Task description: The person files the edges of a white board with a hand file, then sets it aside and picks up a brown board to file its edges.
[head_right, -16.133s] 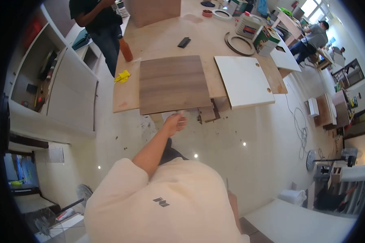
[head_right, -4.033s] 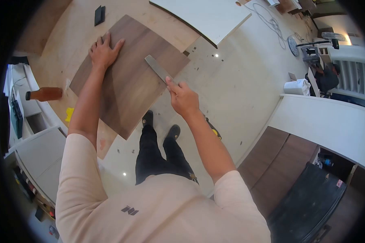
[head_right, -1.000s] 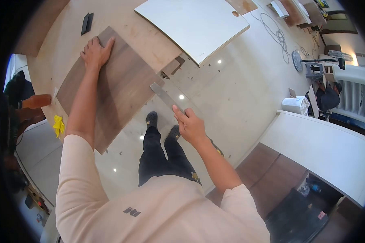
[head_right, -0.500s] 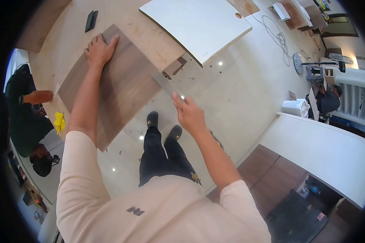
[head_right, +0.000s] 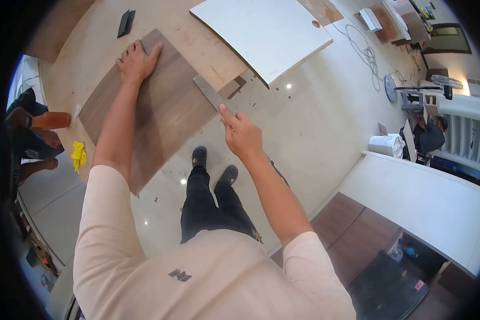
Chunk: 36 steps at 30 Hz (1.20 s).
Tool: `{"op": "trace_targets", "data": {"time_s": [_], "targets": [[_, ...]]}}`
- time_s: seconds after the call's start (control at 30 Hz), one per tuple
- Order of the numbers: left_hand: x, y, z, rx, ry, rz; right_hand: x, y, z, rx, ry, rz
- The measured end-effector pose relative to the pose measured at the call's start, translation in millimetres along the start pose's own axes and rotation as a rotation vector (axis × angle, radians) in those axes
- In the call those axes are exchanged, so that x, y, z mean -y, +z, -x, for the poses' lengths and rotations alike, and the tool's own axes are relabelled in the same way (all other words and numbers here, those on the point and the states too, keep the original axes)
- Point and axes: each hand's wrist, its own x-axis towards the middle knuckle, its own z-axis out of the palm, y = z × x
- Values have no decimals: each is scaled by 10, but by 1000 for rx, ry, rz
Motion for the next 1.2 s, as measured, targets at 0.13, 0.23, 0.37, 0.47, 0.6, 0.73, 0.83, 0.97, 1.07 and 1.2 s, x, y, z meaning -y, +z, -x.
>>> {"op": "trace_targets", "data": {"time_s": [0.13,0.23,0.37,0.47,0.6,0.73,0.83,0.97,1.07,1.2], "targets": [[4,5,-42,15,-5,-4,-2,-183,650,22,35,-3],[2,26,-3,28,9,-25,37,-192,893,55,30,-32],[21,-1,-18,17,1,-2,-4,-30,-7,2,6,-10],[-6,5,-37,8,10,-2,-36,-127,-134,-44,11,-48],[-15,-39,-16,45,4,5,38,-321,662,11,66,-90],[30,2,26,26,24,23,-84,-30,532,28,74,6],[42,70,-33,4,21,26,-91,20,13,-26,86,17],[26,-90,-36,92,41,53,-31,-51,292,-88,83,24],[250,-50,-52,115,137,49,285,-181,1009,46,129,6],[335,-8,7,72,223,65,332,64,960,42,92,-4]]}}
